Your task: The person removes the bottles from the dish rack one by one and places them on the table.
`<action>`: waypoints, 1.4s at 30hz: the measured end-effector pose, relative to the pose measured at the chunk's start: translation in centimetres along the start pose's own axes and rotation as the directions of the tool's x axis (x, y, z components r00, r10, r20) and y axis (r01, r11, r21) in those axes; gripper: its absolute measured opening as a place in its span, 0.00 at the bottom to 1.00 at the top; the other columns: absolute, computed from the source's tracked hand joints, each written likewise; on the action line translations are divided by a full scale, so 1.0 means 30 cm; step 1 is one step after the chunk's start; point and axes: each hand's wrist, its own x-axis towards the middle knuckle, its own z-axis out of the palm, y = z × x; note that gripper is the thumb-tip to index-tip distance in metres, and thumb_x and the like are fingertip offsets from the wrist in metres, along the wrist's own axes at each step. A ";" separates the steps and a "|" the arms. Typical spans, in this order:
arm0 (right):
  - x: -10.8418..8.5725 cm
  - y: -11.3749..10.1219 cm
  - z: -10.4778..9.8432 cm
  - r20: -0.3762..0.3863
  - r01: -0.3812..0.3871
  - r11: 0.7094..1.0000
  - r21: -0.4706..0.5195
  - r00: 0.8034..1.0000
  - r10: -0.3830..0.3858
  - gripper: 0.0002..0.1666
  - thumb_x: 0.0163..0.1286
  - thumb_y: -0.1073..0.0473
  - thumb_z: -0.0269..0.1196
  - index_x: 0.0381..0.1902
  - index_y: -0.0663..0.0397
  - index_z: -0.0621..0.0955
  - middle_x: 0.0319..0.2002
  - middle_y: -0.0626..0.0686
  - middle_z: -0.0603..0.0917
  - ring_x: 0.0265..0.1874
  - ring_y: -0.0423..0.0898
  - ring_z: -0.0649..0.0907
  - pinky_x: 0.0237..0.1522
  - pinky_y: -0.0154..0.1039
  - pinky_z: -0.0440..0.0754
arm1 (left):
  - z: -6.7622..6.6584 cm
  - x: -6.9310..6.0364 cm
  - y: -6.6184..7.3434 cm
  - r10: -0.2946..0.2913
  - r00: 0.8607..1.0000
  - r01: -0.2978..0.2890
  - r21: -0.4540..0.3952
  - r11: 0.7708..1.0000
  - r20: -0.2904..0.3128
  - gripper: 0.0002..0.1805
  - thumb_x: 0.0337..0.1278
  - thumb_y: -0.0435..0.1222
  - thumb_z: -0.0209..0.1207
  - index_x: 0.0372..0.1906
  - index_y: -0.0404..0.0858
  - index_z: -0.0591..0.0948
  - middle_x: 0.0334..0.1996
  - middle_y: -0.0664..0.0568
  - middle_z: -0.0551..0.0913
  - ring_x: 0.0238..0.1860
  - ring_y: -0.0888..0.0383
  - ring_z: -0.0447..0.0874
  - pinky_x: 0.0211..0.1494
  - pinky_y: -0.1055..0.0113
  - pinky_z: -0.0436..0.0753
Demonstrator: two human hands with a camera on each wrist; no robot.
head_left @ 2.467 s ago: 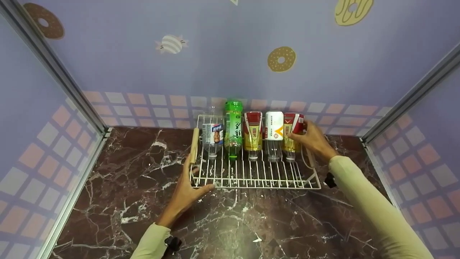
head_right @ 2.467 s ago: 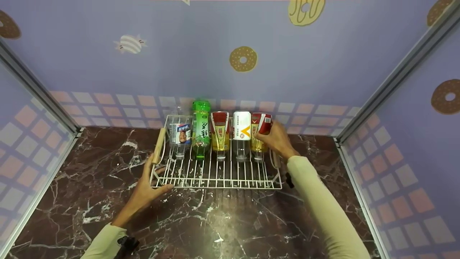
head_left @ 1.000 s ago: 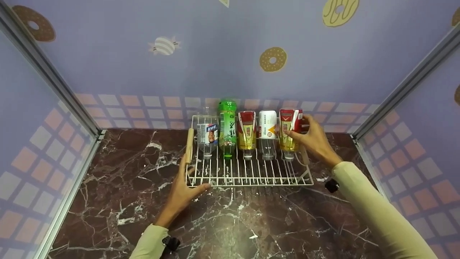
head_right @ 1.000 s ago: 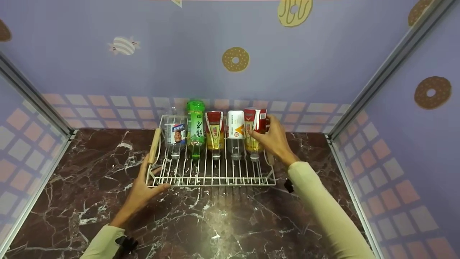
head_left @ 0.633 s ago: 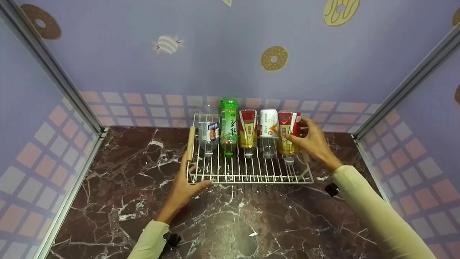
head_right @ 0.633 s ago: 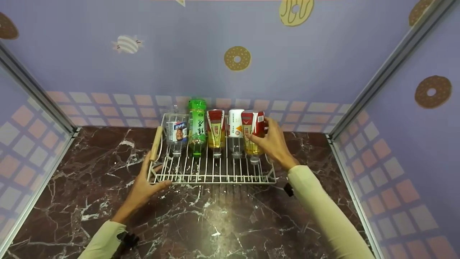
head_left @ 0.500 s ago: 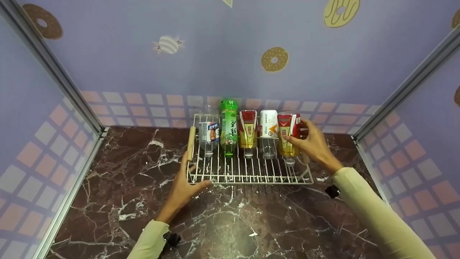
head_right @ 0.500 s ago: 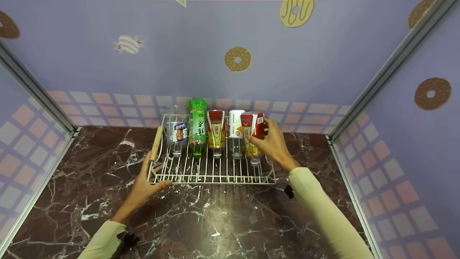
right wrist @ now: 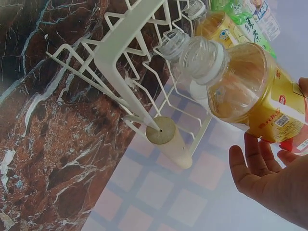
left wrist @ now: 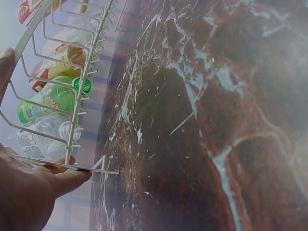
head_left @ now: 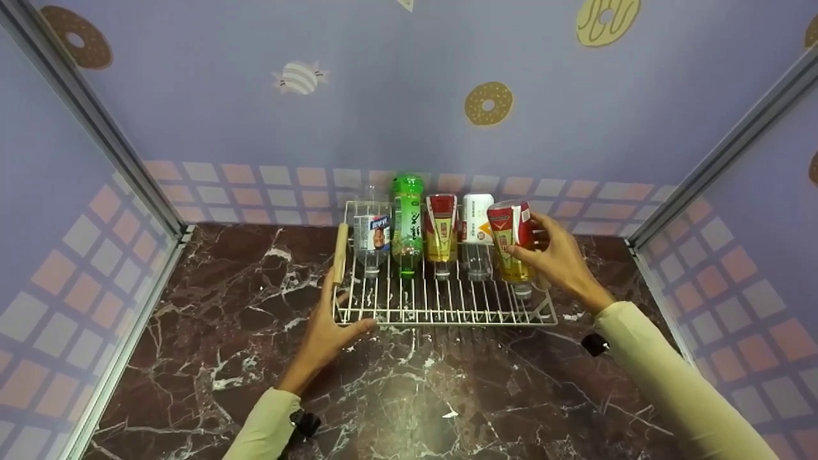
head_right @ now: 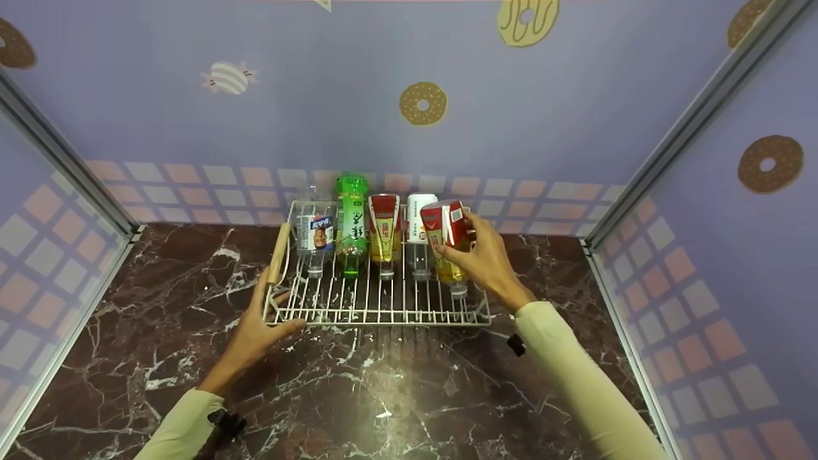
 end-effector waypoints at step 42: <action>-0.166 -0.133 0.142 0.084 0.186 0.983 0.015 0.979 -0.186 0.46 0.63 0.59 0.84 0.74 0.63 0.76 0.64 0.60 0.85 0.59 0.56 0.86 0.64 0.54 0.87 | 0.000 0.002 -0.006 0.010 1.000 -0.010 0.018 1.000 -0.014 0.76 0.50 0.45 0.86 0.92 0.50 0.42 0.88 0.30 0.49 0.79 0.33 0.70 0.72 0.28 0.77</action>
